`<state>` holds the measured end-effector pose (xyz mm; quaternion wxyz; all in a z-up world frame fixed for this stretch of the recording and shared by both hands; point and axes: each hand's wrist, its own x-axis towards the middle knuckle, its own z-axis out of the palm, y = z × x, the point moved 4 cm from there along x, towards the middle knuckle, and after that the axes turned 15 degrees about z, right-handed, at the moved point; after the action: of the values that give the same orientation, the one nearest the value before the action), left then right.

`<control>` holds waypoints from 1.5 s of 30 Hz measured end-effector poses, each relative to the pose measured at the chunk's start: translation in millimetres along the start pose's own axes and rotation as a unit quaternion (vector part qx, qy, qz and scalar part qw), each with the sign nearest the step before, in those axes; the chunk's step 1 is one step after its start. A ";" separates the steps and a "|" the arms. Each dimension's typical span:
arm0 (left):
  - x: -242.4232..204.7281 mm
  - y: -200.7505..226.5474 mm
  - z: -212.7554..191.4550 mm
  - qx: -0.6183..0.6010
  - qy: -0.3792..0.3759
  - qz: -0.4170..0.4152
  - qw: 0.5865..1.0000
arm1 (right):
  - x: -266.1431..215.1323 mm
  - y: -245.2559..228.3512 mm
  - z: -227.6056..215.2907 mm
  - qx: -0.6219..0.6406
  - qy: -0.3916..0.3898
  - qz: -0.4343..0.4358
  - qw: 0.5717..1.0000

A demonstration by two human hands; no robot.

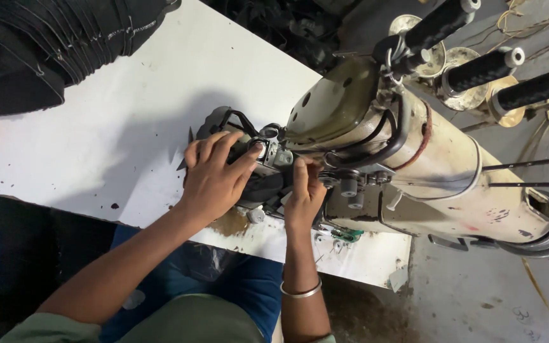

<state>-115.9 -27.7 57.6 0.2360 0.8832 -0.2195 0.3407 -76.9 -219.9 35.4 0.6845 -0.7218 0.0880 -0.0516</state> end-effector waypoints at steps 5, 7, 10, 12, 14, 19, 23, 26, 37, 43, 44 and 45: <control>-2.1 -0.5 4.1 -0.007 -0.011 -0.010 1.000 | 0.9 -0.3 1.9 0.038 -0.004 0.046 0.998; -2.0 -0.2 3.4 -0.002 -0.014 -0.008 1.000 | 1.9 1.7 1.9 0.039 -0.012 0.040 0.998; -0.3 -1.7 0.4 0.011 -0.020 -0.003 1.000 | -3.2 -8.7 1.1 0.023 -0.022 0.041 0.999; -2.4 -1.4 0.5 0.016 -0.025 -0.002 1.000 | -11.9 -9.1 -10.4 0.005 -0.024 0.051 0.998; -3.2 -2.9 3.7 0.030 -0.024 0.008 0.999 | -17.4 0.8 -29.5 0.024 -0.027 0.077 0.996; -1.3 -15.7 18.8 -0.097 0.056 -0.032 0.993 | 27.7 66.8 -110.4 0.244 0.015 0.177 0.953; 24.5 -25.5 22.5 -0.203 0.081 -0.104 0.970 | 38.4 77.8 -130.3 0.360 0.108 0.202 0.904; 26.1 -17.4 51.5 -0.201 0.030 -0.083 0.976 | 8.4 105.0 -122.1 0.018 0.079 0.048 0.996; -8.3 1.3 16.7 -0.295 0.083 -0.145 0.941 | -53.2 42.9 -14.1 -0.468 -0.284 -0.279 0.789; 47.1 -36.2 46.3 -0.429 -0.146 -0.274 0.848 | -58.2 55.1 -20.7 -0.464 -0.204 -0.169 0.845; 52.2 -38.5 45.6 -0.391 -0.284 -0.368 0.794 | -58.7 62.1 -25.7 -0.441 -0.176 -0.130 0.870; 45.2 -48.6 57.1 -0.392 -0.285 -0.368 0.794 | -65.6 61.4 -26.0 -0.441 -0.176 -0.129 0.871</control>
<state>-30.5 -31.8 38.9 0.5961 0.7863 -0.0501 -0.1545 -149.7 -235.3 -21.3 0.2864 -0.9507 -0.1144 0.0327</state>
